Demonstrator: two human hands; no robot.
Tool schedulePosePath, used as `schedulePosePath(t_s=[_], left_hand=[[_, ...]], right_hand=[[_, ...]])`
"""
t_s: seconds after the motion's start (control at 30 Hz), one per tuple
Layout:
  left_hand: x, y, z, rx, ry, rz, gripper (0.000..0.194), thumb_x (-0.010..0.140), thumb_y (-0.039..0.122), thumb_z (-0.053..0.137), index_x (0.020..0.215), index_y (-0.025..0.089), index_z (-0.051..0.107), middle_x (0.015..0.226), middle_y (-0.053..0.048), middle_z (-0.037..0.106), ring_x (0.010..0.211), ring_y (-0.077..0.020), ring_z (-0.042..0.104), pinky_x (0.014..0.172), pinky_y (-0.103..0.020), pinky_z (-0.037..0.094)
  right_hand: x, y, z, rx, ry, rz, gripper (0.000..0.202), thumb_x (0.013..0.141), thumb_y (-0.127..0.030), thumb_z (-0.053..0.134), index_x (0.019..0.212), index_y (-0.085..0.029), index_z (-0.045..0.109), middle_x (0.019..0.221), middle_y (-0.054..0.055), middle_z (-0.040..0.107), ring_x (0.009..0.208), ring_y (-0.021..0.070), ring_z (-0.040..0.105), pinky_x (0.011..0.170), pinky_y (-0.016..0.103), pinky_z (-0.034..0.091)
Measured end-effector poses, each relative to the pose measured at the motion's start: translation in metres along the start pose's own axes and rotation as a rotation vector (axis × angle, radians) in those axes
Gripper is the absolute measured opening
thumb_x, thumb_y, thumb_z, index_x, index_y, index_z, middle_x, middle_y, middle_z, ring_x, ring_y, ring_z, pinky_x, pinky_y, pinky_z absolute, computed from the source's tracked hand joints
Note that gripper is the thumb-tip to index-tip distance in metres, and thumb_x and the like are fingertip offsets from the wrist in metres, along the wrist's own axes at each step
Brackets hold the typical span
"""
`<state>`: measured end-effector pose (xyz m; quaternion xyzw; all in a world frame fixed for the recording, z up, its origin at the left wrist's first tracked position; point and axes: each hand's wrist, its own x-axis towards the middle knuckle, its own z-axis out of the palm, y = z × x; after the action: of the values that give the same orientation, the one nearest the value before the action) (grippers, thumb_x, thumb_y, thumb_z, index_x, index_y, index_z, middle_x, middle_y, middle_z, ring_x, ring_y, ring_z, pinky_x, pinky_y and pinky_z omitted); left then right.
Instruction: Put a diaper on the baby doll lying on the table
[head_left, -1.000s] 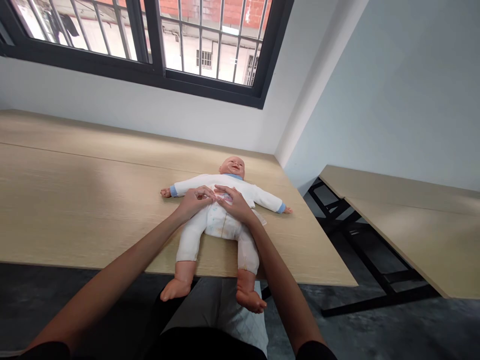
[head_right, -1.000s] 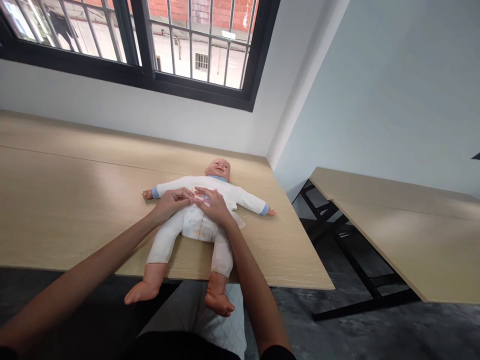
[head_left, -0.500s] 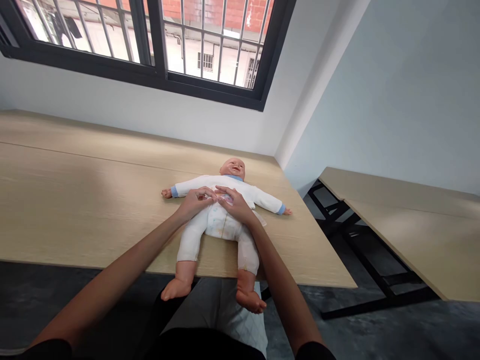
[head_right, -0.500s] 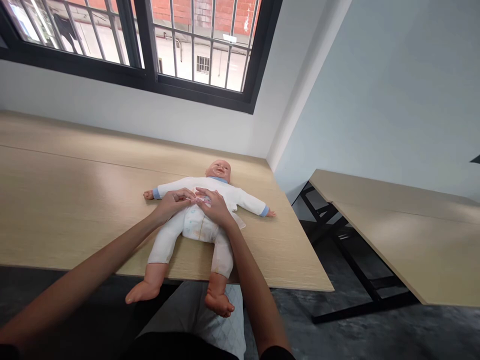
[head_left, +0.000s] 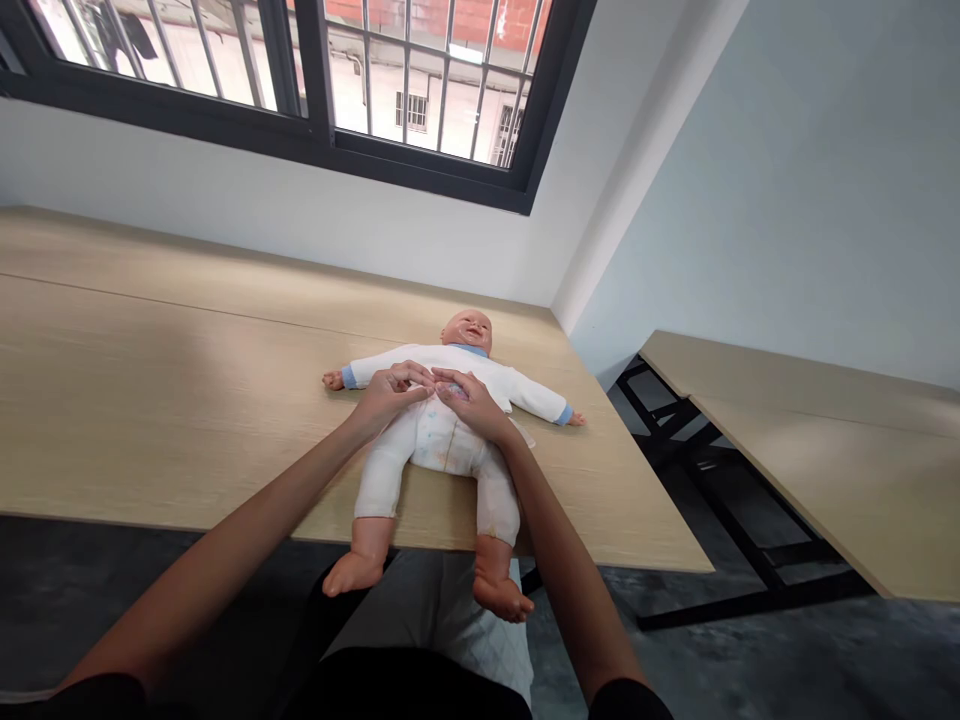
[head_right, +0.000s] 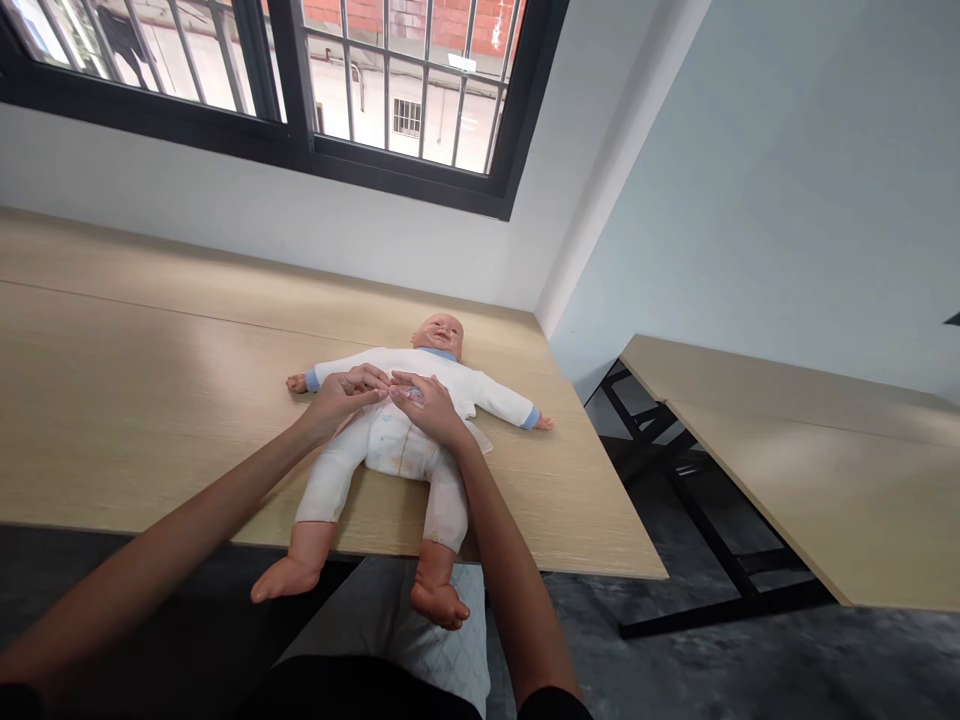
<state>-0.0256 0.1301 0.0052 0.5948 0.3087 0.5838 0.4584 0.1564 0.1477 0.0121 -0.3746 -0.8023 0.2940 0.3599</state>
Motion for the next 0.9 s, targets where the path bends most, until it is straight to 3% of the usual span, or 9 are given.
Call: schedulePosePath(t_s=[0.2,0.4,0.63,0.73,0.8,0.9], left_hand=[[0.000,0.002,-0.003,0.168,-0.013,0.074,0.014,0.070,0.034,0.078,0.068,0.021,0.073,0.086,-0.006,0.065,0.093,-0.0233,0.058,0.088,-0.037,0.042],[0.000,0.002,-0.005,0.468,-0.002,0.134,0.011,0.071,0.031,0.075,0.067,0.023,0.070,0.081,-0.004,0.067,0.090,-0.0242,0.053,0.087,-0.037,0.038],[0.001,0.002,-0.005,0.496,-0.072,0.154,0.012,0.075,0.034,0.070,0.071,0.022,0.069,0.083,-0.004,0.066,0.089,-0.0239,0.053,0.087,-0.037,0.037],[0.001,0.000,-0.003,0.397,-0.056,0.089,0.011,0.073,0.032,0.071,0.070,0.022,0.069,0.083,-0.003,0.066,0.090,-0.0232,0.053,0.088,-0.036,0.036],[0.002,-0.005,-0.003,0.296,-0.005,0.001,0.010,0.071,0.030,0.071,0.070,0.021,0.067,0.081,-0.002,0.065,0.086,-0.0213,0.054,0.084,-0.033,0.038],[0.003,-0.017,-0.007,0.198,0.103,-0.092,0.013,0.072,0.031,0.067,0.069,0.019,0.062,0.072,0.000,0.061,0.073,-0.0170,0.053,0.071,-0.029,0.040]], right_hand=[[0.000,0.000,0.002,-0.060,0.004,-0.028,0.036,0.092,-0.045,0.053,0.121,-0.024,0.062,0.129,0.004,0.063,0.125,0.0242,0.053,0.118,0.050,0.017],[0.000,0.002,0.004,-0.080,0.025,-0.050,0.032,0.091,-0.039,0.056,0.118,-0.024,0.062,0.127,0.005,0.064,0.121,0.0225,0.056,0.118,0.049,0.020],[-0.001,0.003,0.004,-0.070,0.020,-0.061,0.032,0.090,-0.038,0.056,0.118,-0.024,0.061,0.126,0.006,0.064,0.120,0.0230,0.057,0.118,0.050,0.019],[-0.001,0.000,0.005,-0.034,0.030,-0.064,0.033,0.089,-0.040,0.057,0.118,-0.023,0.062,0.124,0.006,0.065,0.119,0.0231,0.057,0.117,0.049,0.022],[0.000,-0.001,0.001,0.033,0.105,-0.069,0.036,0.087,-0.042,0.059,0.116,-0.021,0.062,0.124,0.007,0.065,0.119,0.0231,0.058,0.113,0.044,0.032],[0.002,0.007,-0.015,0.151,0.380,-0.006,0.038,0.086,-0.046,0.057,0.110,-0.017,0.063,0.119,0.011,0.066,0.114,0.0233,0.060,0.101,0.037,0.045]])
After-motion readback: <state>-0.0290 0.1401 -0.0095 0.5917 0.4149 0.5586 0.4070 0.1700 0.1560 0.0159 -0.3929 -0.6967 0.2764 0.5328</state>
